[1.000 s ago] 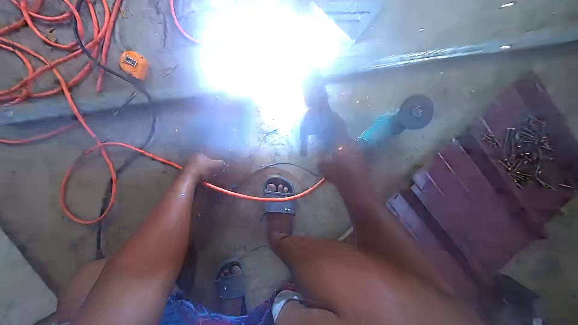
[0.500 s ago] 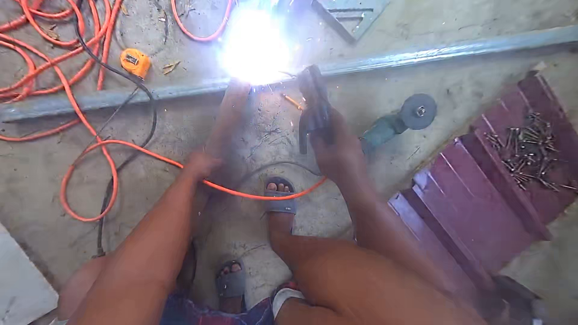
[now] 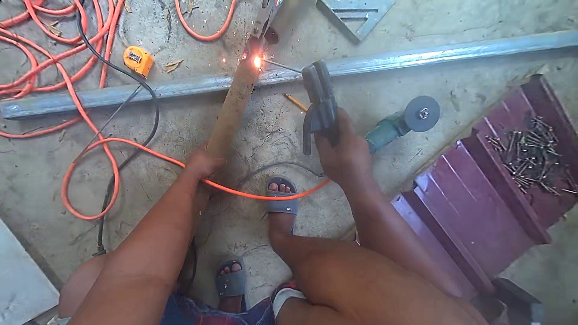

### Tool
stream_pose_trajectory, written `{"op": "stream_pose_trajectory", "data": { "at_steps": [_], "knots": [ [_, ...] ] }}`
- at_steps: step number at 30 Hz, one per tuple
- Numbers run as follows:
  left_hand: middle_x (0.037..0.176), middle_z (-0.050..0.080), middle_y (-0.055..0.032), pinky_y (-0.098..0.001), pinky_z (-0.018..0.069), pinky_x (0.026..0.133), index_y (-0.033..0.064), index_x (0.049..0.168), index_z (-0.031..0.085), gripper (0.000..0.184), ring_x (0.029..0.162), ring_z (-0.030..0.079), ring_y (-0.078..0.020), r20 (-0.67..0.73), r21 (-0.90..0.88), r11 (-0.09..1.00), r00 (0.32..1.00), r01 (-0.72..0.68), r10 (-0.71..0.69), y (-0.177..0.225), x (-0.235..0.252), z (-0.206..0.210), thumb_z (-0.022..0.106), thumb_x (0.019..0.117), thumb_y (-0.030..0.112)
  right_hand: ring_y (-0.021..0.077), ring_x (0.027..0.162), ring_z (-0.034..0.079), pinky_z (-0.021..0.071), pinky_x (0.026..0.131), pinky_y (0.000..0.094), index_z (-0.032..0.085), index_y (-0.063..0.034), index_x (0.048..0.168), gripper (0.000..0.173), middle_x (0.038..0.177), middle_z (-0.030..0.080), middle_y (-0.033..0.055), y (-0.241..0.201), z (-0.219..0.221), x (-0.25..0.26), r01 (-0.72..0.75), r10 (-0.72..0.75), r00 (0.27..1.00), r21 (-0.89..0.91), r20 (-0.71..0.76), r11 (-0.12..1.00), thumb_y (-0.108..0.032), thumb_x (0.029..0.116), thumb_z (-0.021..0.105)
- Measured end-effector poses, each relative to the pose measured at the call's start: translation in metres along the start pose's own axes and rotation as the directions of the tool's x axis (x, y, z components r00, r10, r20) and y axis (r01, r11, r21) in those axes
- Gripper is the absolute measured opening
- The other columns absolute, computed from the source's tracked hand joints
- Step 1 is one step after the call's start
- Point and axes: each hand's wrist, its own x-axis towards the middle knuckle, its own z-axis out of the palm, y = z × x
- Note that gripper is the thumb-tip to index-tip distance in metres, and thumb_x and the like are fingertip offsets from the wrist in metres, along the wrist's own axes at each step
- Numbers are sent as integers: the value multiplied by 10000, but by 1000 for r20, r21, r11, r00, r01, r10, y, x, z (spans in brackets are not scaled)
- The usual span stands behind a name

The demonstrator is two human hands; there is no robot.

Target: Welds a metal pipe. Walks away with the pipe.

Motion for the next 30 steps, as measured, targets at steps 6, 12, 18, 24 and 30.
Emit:
{"op": "stream_pose_trajectory", "data": {
  "at_steps": [6, 12, 18, 24, 30],
  "knots": [
    [1224, 668, -240, -673, 482, 1001, 79, 1441, 490, 769, 1170, 644, -404, -3, -16, 1000, 1000, -10, 10, -1, 0, 0, 878, 818, 309, 377, 907, 717, 562, 786, 604, 418, -77, 1545, 576, 1044, 718, 202, 4, 5, 4, 34, -34, 999, -26, -7, 999, -284, 1028, 568],
    [1175, 689, -280, -671, 491, 1003, -41, 1298, 611, 673, 1146, 662, -435, 23, 61, 998, 999, 27, -29, 2, -4, 0, 819, 864, 429, 389, 941, 714, 564, 806, 630, 381, -104, 1558, 596, 1081, 704, 213, 0, -1, 4, -27, 30, 996, -38, 80, 999, -270, 1025, 589],
    [1137, 698, -287, -694, 475, 991, -67, 1138, 690, 607, 1131, 659, -452, 38, 92, 994, 997, 64, -67, 6, -10, -2, 788, 887, 476, 395, 953, 709, 559, 817, 632, 388, -97, 1554, 581, 1093, 700, 220, -1, 0, 3, -30, 32, 996, -19, 78, 999, -272, 1033, 578],
    [1292, 642, -277, -680, 482, 1031, 43, 1499, 451, 811, 1215, 626, -441, 2, -14, 1000, 1000, -10, 10, -3, -4, 1, 857, 857, 328, 387, 971, 708, 561, 830, 643, 409, -123, 1548, 565, 1114, 702, 212, -3, 1, 10, -60, 59, 994, 1, 97, 998, -274, 1032, 584],
    [1266, 654, -269, -696, 482, 1006, 62, 1490, 463, 820, 1188, 636, -443, -5, 11, 1000, 1000, -11, 11, -3, -3, 1, 860, 838, 360, 381, 945, 712, 567, 805, 636, 412, -130, 1539, 557, 1090, 706, 198, -1, 1, 10, -15, 14, 997, 8, 81, 1000, -273, 1030, 586]
  ]
}}
